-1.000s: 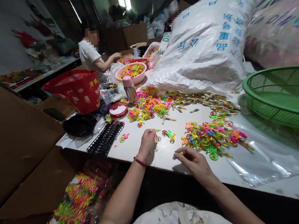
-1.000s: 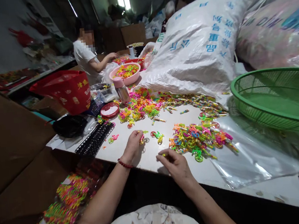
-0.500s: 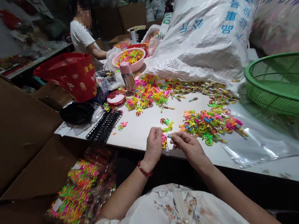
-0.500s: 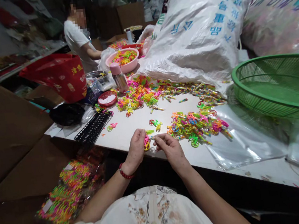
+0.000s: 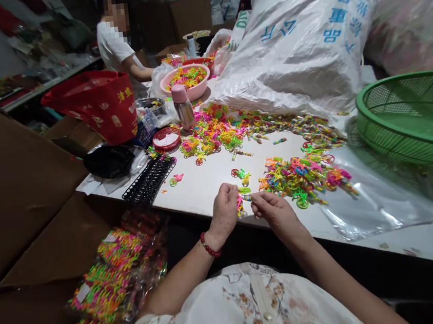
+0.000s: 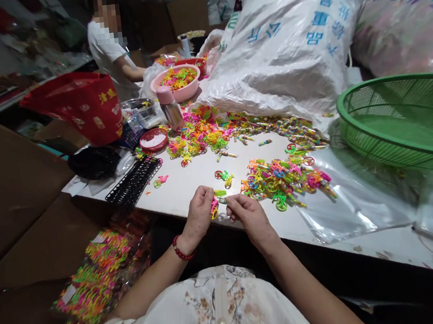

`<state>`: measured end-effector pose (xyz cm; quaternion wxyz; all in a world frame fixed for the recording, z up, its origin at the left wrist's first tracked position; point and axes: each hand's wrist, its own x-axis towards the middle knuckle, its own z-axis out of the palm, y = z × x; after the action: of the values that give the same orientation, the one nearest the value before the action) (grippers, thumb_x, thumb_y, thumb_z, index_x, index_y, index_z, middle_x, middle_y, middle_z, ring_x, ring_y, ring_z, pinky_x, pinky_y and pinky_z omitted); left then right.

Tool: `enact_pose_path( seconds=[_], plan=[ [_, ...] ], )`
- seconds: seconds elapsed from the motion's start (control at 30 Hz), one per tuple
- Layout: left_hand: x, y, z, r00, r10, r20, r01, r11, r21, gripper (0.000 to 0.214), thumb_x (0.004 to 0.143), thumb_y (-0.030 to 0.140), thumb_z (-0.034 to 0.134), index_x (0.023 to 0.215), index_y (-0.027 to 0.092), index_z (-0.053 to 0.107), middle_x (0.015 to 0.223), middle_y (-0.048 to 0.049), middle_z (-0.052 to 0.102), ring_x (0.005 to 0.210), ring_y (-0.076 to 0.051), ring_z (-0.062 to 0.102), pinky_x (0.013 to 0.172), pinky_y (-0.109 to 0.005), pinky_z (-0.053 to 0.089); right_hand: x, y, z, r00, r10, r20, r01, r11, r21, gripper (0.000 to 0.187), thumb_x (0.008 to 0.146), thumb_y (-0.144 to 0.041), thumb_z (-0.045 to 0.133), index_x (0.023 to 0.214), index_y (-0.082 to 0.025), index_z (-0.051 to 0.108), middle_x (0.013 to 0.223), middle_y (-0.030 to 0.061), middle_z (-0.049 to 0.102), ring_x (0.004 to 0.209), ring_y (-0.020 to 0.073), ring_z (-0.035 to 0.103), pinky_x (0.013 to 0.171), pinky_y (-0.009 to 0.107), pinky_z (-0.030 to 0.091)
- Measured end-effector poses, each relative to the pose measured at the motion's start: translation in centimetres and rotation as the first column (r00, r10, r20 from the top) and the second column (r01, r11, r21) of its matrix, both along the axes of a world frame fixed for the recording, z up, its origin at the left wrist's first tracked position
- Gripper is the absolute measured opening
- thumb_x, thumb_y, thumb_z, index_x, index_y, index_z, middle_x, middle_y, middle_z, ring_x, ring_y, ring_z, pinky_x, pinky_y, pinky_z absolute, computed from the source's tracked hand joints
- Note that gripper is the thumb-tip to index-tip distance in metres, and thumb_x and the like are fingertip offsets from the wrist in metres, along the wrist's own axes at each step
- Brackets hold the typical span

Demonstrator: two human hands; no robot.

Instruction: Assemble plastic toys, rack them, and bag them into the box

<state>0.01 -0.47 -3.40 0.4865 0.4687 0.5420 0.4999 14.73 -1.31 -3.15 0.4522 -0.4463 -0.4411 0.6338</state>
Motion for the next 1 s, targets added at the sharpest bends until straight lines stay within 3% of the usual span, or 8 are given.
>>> enact_pose_path(
  seconds=[0.33, 0.57, 0.67, 0.77, 0.83, 0.9, 0.93, 1.0],
  plan=[
    [0.2, 0.4, 0.2, 0.994, 0.043, -0.097, -0.039, 0.999, 0.038, 0.029, 0.091, 0.039, 0.054, 0.071, 0.020, 0.048, 0.065, 0.0039, 0.046, 0.062, -0.012, 0.040, 0.060, -0.023, 0.032, 0.1, -1.0, 1.0, 0.939, -0.036, 0.342, -0.066, 0.957, 0.282, 0.029, 0.086, -0.048, 0.061, 0.084, -0.019, 0.068, 0.073, 0.0016, 0.063, 0.063, 0.0141, 0.053, 0.058, 0.026, 0.042],
    [1.0, 0.8, -2.0, 0.996, -0.072, -0.050, 0.072, 0.997, -0.008, 0.029, 0.091, 0.041, 0.052, 0.072, 0.020, 0.048, 0.065, 0.0039, 0.044, 0.061, -0.012, 0.040, 0.059, -0.023, 0.033, 0.4, -1.9, 0.6, 0.858, -0.049, 0.512, -0.141, 0.935, 0.326, 0.028, 0.092, -0.043, 0.052, 0.082, -0.019, 0.064, 0.069, 0.0013, 0.062, 0.062, 0.0138, 0.053, 0.058, 0.026, 0.042],
    [1.4, 2.2, -2.5, 0.995, -0.027, -0.091, 0.028, 1.000, 0.005, 0.028, 0.097, 0.041, 0.040, 0.081, 0.021, 0.051, 0.070, 0.0019, 0.049, 0.064, -0.014, 0.044, 0.062, -0.025, 0.037, 2.3, -1.1, 1.2, 0.810, -0.144, 0.568, -0.092, 0.926, 0.366, 0.027, 0.093, -0.043, 0.051, 0.089, -0.020, 0.065, 0.075, 0.0023, 0.065, 0.063, 0.0143, 0.055, 0.059, 0.026, 0.043],
    [1.2, 4.6, -2.7, 0.937, 0.041, -0.347, 0.031, 0.980, 0.197, 0.018, 0.096, 0.023, 0.038, 0.100, 0.021, 0.055, 0.089, -0.0047, 0.058, 0.084, -0.019, 0.053, 0.081, -0.032, 0.042, 6.1, 0.9, 2.2, 0.649, -0.442, 0.619, 0.042, 0.834, 0.551, 0.027, 0.093, -0.042, 0.052, 0.098, -0.020, 0.066, 0.080, 0.0045, 0.067, 0.068, 0.0170, 0.059, 0.066, 0.030, 0.046],
    [0.8, 6.4, -2.9, 0.825, 0.042, -0.563, 0.177, 0.928, 0.329, 0.027, 0.091, 0.012, 0.041, 0.112, 0.019, 0.056, 0.105, -0.0100, 0.059, 0.100, -0.023, 0.051, 0.094, -0.038, 0.038, 8.6, 2.8, 3.0, 0.420, -0.654, 0.629, 0.039, 0.706, 0.707, 0.028, 0.092, -0.040, 0.052, 0.101, -0.018, 0.067, 0.092, 0.0098, 0.068, 0.084, 0.0231, 0.060, 0.079, 0.037, 0.046],
    [0.5, 8.1, -3.3, 0.692, 0.033, -0.721, 0.313, 0.886, 0.341, 0.035, 0.090, 0.011, 0.041, 0.122, 0.017, 0.054, 0.109, -0.0136, 0.058, 0.105, -0.027, 0.048, 0.097, -0.042, 0.036, 10.1, 4.8, 3.4, 0.197, -0.767, 0.610, -0.039, 0.616, 0.787, 0.027, 0.091, -0.037, 0.053, 0.101, -0.016, 0.068, 0.110, 0.0163, 0.065, 0.104, 0.0305, 0.056, 0.091, 0.046, 0.042],
    [0.4, 8.7, -3.4, 0.634, 0.022, -0.773, 0.354, 0.881, 0.315, 0.037, 0.090, 0.012, 0.042, 0.125, 0.016, 0.053, 0.108, -0.0145, 0.058, 0.105, -0.028, 0.048, 0.095, -0.043, 0.036, 10.1, 5.8, 3.6, 0.133, -0.783, 0.608, -0.083, 0.603, 0.794, 0.027, 0.091, -0.035, 0.053, 0.102, -0.015, 0.067, 0.117, 0.0183, 0.062, 0.110, 0.0325, 0.052, 0.095, 0.048, 0.039],
    [0.3, 9.5, -3.8, 0.532, -0.014, -0.847, 0.405, 0.882, 0.240, 0.035, 0.092, 0.016, 0.044, 0.125, 0.016, 0.053, 0.105, -0.0147, 0.058, 0.103, -0.029, 0.047, 0.091, -0.042, 0.038, 8.7, 7.5, 3.5, 0.112, -0.738, 0.665, -0.178, 0.644, 0.744, 0.027, 0.093, -0.029, 0.049, 0.106, -0.013, 0.065, 0.122, 0.0191, 0.060, 0.113, 0.0315, 0.050, 0.097, 0.046, 0.039]
  ],
)
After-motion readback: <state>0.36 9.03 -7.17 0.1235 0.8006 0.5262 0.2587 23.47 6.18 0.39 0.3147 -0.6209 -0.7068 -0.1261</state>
